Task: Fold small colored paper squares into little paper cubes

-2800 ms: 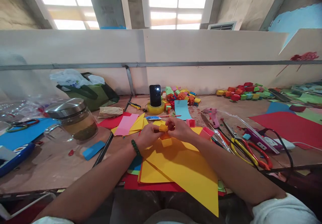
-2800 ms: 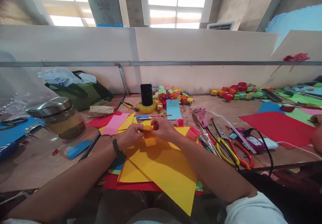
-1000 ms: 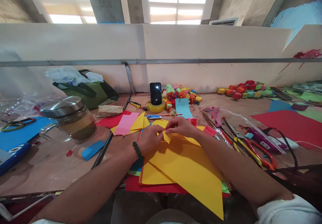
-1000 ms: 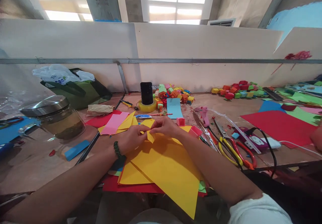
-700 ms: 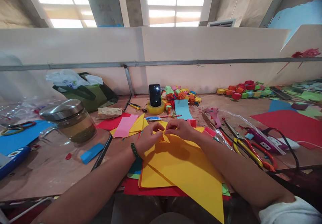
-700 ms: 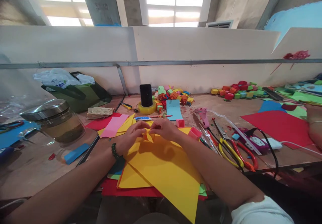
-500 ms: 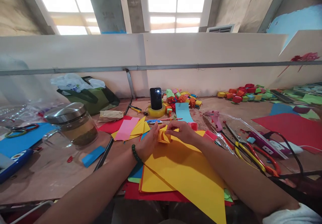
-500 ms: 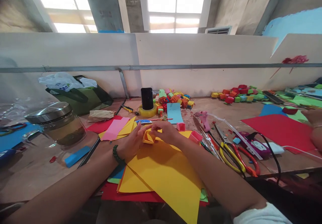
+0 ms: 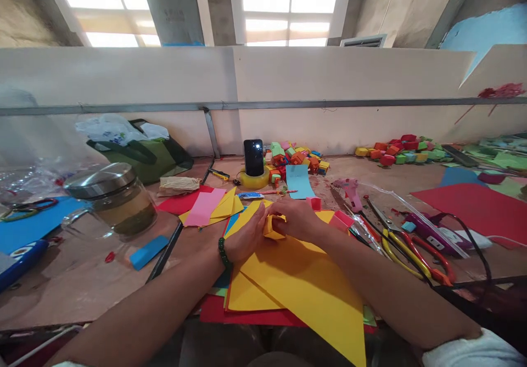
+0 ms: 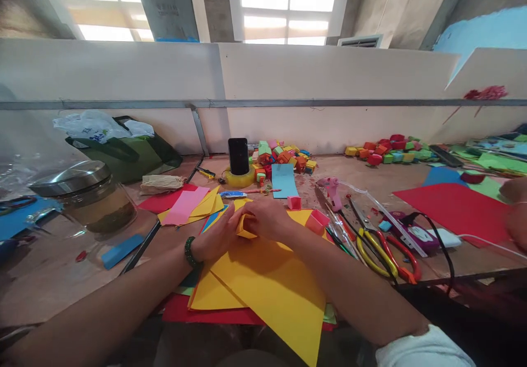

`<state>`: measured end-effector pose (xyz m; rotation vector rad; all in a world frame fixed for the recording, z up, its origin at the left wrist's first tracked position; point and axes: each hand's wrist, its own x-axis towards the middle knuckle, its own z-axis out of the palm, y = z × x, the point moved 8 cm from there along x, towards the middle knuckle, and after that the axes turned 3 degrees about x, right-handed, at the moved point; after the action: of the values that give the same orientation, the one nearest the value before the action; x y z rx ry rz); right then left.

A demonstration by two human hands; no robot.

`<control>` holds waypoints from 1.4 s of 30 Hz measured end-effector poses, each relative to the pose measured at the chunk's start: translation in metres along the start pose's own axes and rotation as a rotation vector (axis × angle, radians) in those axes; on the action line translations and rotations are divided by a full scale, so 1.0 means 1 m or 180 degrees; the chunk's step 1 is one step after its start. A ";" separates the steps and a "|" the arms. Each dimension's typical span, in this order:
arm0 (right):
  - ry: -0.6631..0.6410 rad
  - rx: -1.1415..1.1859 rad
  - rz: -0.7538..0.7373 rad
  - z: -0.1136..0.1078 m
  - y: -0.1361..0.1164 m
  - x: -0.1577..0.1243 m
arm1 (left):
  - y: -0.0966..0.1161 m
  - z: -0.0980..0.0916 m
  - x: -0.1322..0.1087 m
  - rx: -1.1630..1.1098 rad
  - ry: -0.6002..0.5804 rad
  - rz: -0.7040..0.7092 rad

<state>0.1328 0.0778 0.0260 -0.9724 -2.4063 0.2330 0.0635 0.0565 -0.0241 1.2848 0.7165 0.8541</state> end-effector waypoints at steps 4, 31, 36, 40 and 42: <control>-0.0100 -0.0020 0.0092 0.001 -0.005 0.000 | -0.002 0.003 -0.002 -0.0183 -0.0089 -0.0153; 0.0305 0.0087 0.0605 -0.003 0.020 0.000 | 0.020 -0.023 0.005 0.2343 0.0568 0.0950; 0.0273 -0.0250 0.0675 -0.008 0.016 0.000 | 0.020 -0.025 0.004 0.2447 0.0672 0.0892; 0.0079 -0.0192 0.0810 -0.004 0.017 0.001 | 0.020 -0.022 0.004 0.2416 0.0601 0.0957; 0.0074 -0.0104 0.0880 -0.004 0.020 0.002 | 0.019 -0.019 0.004 0.2420 0.0540 0.0918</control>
<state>0.1457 0.0931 0.0230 -1.3153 -2.2559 0.2804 0.0465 0.0712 -0.0084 2.0457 1.0641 0.9683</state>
